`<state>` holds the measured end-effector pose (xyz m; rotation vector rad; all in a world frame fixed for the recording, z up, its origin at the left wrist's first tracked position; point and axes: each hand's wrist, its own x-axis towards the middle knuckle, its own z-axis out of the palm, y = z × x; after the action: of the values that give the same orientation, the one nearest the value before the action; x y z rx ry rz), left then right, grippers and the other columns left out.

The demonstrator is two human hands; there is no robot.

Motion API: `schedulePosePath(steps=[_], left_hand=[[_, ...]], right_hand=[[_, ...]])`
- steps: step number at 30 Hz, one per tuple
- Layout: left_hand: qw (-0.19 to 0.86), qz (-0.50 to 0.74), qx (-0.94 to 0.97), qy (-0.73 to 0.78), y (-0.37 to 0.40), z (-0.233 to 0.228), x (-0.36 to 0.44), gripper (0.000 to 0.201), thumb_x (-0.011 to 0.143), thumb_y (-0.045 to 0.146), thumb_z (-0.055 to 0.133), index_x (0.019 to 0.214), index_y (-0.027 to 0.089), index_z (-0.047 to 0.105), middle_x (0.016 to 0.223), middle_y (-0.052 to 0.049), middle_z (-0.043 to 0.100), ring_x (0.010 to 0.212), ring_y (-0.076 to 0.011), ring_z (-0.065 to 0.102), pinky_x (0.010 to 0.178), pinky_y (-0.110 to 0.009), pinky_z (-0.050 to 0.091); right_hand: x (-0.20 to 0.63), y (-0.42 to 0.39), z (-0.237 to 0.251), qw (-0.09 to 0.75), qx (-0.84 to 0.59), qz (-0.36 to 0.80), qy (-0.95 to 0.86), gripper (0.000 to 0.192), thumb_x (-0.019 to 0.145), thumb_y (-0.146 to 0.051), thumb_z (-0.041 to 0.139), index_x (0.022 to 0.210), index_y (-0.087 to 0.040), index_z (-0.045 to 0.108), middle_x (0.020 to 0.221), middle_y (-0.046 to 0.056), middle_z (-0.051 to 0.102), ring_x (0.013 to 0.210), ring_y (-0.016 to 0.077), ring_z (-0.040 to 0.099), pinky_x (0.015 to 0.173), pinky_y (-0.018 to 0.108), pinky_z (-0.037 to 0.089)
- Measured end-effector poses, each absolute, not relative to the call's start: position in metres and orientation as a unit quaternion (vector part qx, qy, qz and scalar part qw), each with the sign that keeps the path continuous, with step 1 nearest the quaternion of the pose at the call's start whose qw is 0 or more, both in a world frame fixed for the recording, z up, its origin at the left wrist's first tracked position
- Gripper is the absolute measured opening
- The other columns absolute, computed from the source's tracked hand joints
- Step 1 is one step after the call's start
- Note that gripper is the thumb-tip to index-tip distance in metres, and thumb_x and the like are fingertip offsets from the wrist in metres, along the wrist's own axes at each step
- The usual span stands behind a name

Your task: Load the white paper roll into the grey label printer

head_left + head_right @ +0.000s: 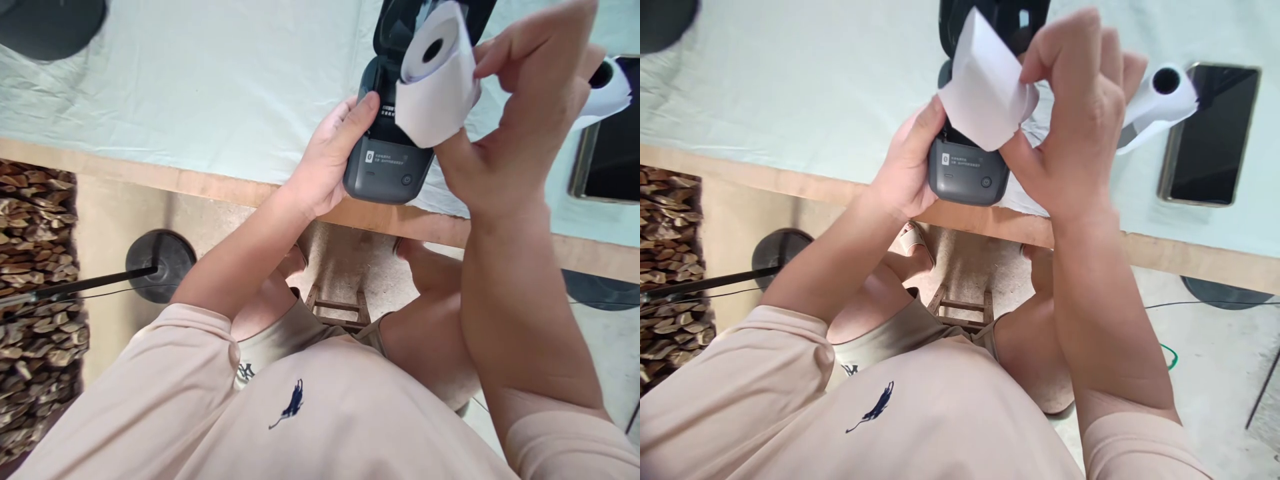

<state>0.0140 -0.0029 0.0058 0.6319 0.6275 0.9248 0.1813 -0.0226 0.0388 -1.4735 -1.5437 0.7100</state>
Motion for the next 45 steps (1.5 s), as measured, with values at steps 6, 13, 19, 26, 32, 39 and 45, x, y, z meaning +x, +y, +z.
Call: schedulePosePath(steps=[6,13,19,26,32,39,45], left_hand=[[0.777,0.450,0.302,0.320,-0.005,0.009,0.020,0.012,0.087,0.022,0.047,0.084,0.018,0.058,0.080,0.000,0.061,0.088,-0.0161,0.065,0.068,-0.021,0.050],[0.776,0.447,0.315,0.313,-0.004,0.005,0.019,0.013,0.088,0.021,0.046,0.091,0.019,0.059,0.083,0.001,0.062,0.094,-0.0162,0.065,0.071,-0.020,0.050],[0.776,0.441,0.321,0.317,-0.004,0.007,0.021,0.014,0.089,0.024,0.045,0.086,0.017,0.056,0.077,0.001,0.058,0.081,-0.0129,0.064,0.067,-0.019,0.049],[0.786,0.430,0.317,0.313,-0.003,0.009,0.019,0.015,0.090,0.025,0.043,0.087,0.017,0.055,0.077,0.001,0.056,0.078,-0.0089,0.061,0.068,-0.018,0.049],[0.822,0.413,0.297,0.257,-0.003,0.010,0.015,0.025,0.091,0.032,0.038,0.087,0.017,0.057,0.077,-0.001,0.058,0.076,-0.0109,0.062,0.064,-0.020,0.049],[0.793,0.432,0.322,0.285,-0.003,0.005,0.014,0.015,0.078,0.010,0.054,0.091,0.018,0.055,0.080,0.001,0.060,0.077,-0.0114,0.062,0.070,-0.022,0.051],[0.782,0.393,0.381,0.300,-0.007,0.011,0.012,0.030,0.075,0.003,0.054,0.099,0.021,0.057,0.085,0.002,0.062,0.081,-0.0111,0.061,0.071,-0.019,0.048]], right_hand=[[0.187,-0.022,0.033,0.254,-0.580,0.090,-0.769,0.022,0.080,-0.027,0.048,0.100,-0.020,0.047,0.103,0.000,0.054,0.103,0.0172,0.050,0.095,0.045,0.035],[0.186,-0.023,0.036,0.251,-0.603,0.069,-0.754,0.023,0.078,-0.030,0.049,0.098,-0.019,0.047,0.096,0.001,0.051,0.102,0.0178,0.048,0.093,0.046,0.035],[0.191,-0.020,0.032,0.197,-0.605,0.058,-0.770,0.025,0.077,-0.037,0.050,0.096,-0.021,0.049,0.094,0.000,0.055,0.105,0.0207,0.049,0.093,0.049,0.037],[0.188,-0.022,0.033,0.271,-0.560,0.060,-0.780,0.020,0.085,-0.036,0.040,0.090,-0.024,0.055,0.106,-0.007,0.059,0.103,0.0156,0.054,0.094,0.041,0.043],[0.184,-0.020,0.023,0.363,-0.475,0.117,-0.793,0.018,0.078,-0.021,0.044,0.086,-0.023,0.061,0.098,-0.004,0.062,0.098,0.0143,0.054,0.092,0.038,0.043],[0.177,-0.024,0.025,0.494,-0.498,0.218,-0.679,0.031,0.070,-0.012,0.037,0.082,-0.020,0.064,0.094,-0.001,0.059,0.096,0.0138,0.052,0.094,0.037,0.041],[0.171,-0.008,0.017,0.623,-0.473,0.322,-0.533,0.046,0.062,-0.009,0.041,0.102,-0.030,0.050,0.096,-0.003,0.051,0.094,0.0082,0.050,0.080,0.024,0.044]])
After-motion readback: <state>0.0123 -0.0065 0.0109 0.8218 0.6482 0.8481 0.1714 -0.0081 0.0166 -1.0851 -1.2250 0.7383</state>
